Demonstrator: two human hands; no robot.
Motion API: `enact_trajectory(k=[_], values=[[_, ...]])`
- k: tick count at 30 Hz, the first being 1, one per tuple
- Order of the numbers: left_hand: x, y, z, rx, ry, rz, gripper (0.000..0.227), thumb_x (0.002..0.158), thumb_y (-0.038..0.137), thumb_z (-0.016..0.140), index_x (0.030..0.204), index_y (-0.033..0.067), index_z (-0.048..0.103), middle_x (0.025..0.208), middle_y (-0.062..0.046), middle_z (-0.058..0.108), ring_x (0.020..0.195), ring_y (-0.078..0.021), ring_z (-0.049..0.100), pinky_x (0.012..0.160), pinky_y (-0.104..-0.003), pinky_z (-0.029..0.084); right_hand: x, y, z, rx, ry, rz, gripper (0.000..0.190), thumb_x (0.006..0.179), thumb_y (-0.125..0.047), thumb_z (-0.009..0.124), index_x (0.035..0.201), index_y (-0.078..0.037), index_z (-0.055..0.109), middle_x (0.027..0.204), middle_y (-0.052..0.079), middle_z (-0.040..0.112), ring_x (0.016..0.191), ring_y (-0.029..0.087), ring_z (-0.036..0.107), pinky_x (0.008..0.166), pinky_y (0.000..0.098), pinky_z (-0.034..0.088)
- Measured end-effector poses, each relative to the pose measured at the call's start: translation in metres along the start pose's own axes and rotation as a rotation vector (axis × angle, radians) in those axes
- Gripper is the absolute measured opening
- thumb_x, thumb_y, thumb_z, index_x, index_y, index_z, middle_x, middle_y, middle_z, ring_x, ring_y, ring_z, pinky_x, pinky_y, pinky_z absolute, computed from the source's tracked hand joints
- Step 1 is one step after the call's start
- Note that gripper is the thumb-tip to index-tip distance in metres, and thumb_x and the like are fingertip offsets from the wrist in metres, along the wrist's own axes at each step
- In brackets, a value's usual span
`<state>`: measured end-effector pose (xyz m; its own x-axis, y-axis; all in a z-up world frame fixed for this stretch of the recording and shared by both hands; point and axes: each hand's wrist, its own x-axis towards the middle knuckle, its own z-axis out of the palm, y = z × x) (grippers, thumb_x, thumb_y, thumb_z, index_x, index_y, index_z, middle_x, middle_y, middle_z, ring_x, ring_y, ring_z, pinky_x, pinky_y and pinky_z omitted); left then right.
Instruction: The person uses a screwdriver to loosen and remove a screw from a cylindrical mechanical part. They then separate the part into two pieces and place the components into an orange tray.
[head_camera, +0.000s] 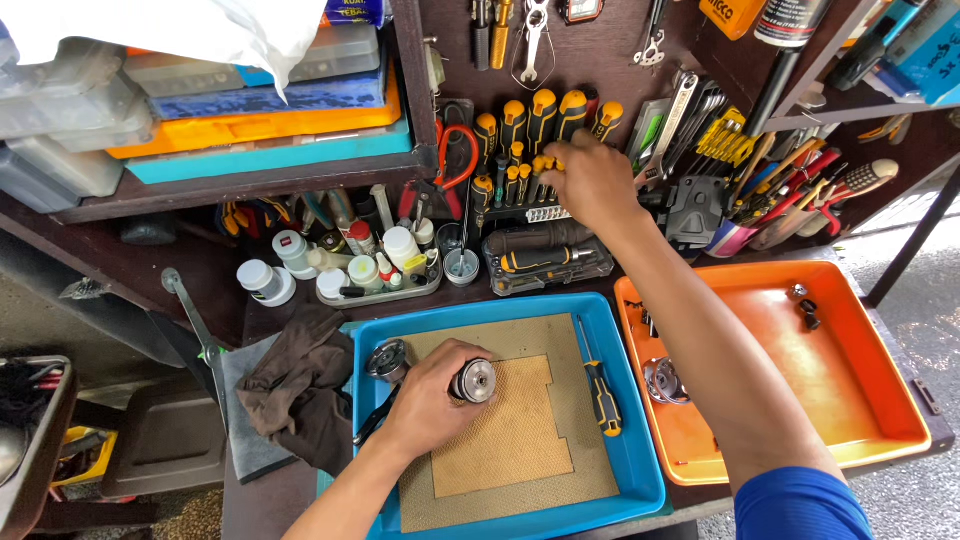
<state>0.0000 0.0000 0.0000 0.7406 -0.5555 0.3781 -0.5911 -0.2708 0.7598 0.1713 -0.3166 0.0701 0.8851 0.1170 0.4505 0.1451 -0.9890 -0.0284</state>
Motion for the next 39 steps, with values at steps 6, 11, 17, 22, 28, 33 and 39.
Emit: enact_trajectory(k=[6, 11, 17, 22, 28, 33, 39], values=[[-0.002, -0.005, 0.001, -0.015, -0.004, 0.013, 0.041, 0.077, 0.013, 0.088, 0.113, 0.0124, 0.067, 0.111, -0.006, 0.072, 0.103, -0.0246, 0.071, 0.085, -0.036, 0.055, 0.014, -0.021, -0.042, 0.012, -0.225, 0.185, 0.028, 0.098, -0.044, 0.072, 0.114, -0.021, 0.076, 0.098, 0.008, 0.079, 0.101, 0.034, 0.072, 0.085, 0.0547, 0.054], [-0.004, -0.01, 0.0, -0.024, -0.035, -0.04, 0.035, 0.077, 0.009, 0.08, 0.108, 0.012, 0.064, 0.106, -0.006, 0.071, 0.098, -0.0252, 0.071, 0.08, -0.037, 0.054, -0.034, -0.023, -0.096, 0.278, -0.007, 0.186, 0.015, 0.099, -0.024, 0.064, 0.104, -0.01, 0.061, 0.076, 0.007, 0.066, 0.072, 0.026, 0.064, 0.066, 0.0417, 0.053], [-0.003, -0.006, -0.005, -0.136, -0.015, -0.028, 0.037, 0.076, 0.0, 0.078, 0.108, 0.011, 0.063, 0.108, -0.007, 0.07, 0.1, -0.0248, 0.069, 0.082, -0.035, 0.053, -0.16, -0.051, -0.09, 0.631, -0.281, 0.389, 0.035, 0.094, -0.016, 0.048, 0.117, -0.019, 0.074, 0.114, 0.002, 0.077, 0.09, 0.015, 0.07, 0.075, 0.033, 0.052], [-0.01, -0.003, -0.003, -0.107, 0.008, -0.239, 0.043, 0.065, 0.007, 0.078, 0.107, 0.0142, 0.071, 0.096, -0.014, 0.074, 0.096, -0.0382, 0.071, 0.083, -0.047, 0.057, -0.253, -0.079, -0.046, 0.841, -0.231, 0.415, 0.019, 0.078, -0.021, 0.083, 0.097, -0.018, 0.084, 0.07, 0.011, 0.075, 0.062, 0.023, 0.073, 0.06, 0.0348, 0.058], [-0.04, -0.012, 0.004, 0.152, -0.184, -0.101, 0.025, 0.075, 0.011, 0.07, 0.096, 0.0122, 0.058, 0.099, -0.004, 0.069, 0.09, -0.0298, 0.068, 0.074, -0.039, 0.05, -0.279, -0.116, -0.051, 1.037, -0.277, 0.251, 0.014, 0.082, -0.024, 0.08, 0.086, -0.011, 0.08, 0.076, 0.001, 0.077, 0.071, 0.009, 0.073, 0.052, 0.0213, 0.064], [-0.038, -0.018, 0.008, 0.203, -0.208, -0.15, 0.034, 0.063, 0.015, 0.073, 0.093, 0.0125, 0.058, 0.091, -0.004, 0.07, 0.083, -0.0323, 0.067, 0.069, -0.04, 0.049, -0.271, -0.124, -0.042, 1.016, -0.196, 0.043, 0.017, 0.09, -0.026, 0.072, 0.092, -0.01, 0.078, 0.081, 0.001, 0.078, 0.069, 0.014, 0.074, 0.062, 0.0265, 0.054], [-0.036, -0.018, 0.009, 0.223, -0.216, -0.132, 0.031, 0.062, 0.013, 0.069, 0.091, 0.0117, 0.058, 0.087, -0.005, 0.069, 0.082, -0.0346, 0.065, 0.066, -0.043, 0.048, -0.269, -0.128, -0.035, 1.015, -0.229, 0.022, 0.019, 0.09, -0.026, 0.073, 0.097, -0.009, 0.078, 0.082, 0.002, 0.078, 0.07, 0.015, 0.073, 0.065, 0.0283, 0.054]])
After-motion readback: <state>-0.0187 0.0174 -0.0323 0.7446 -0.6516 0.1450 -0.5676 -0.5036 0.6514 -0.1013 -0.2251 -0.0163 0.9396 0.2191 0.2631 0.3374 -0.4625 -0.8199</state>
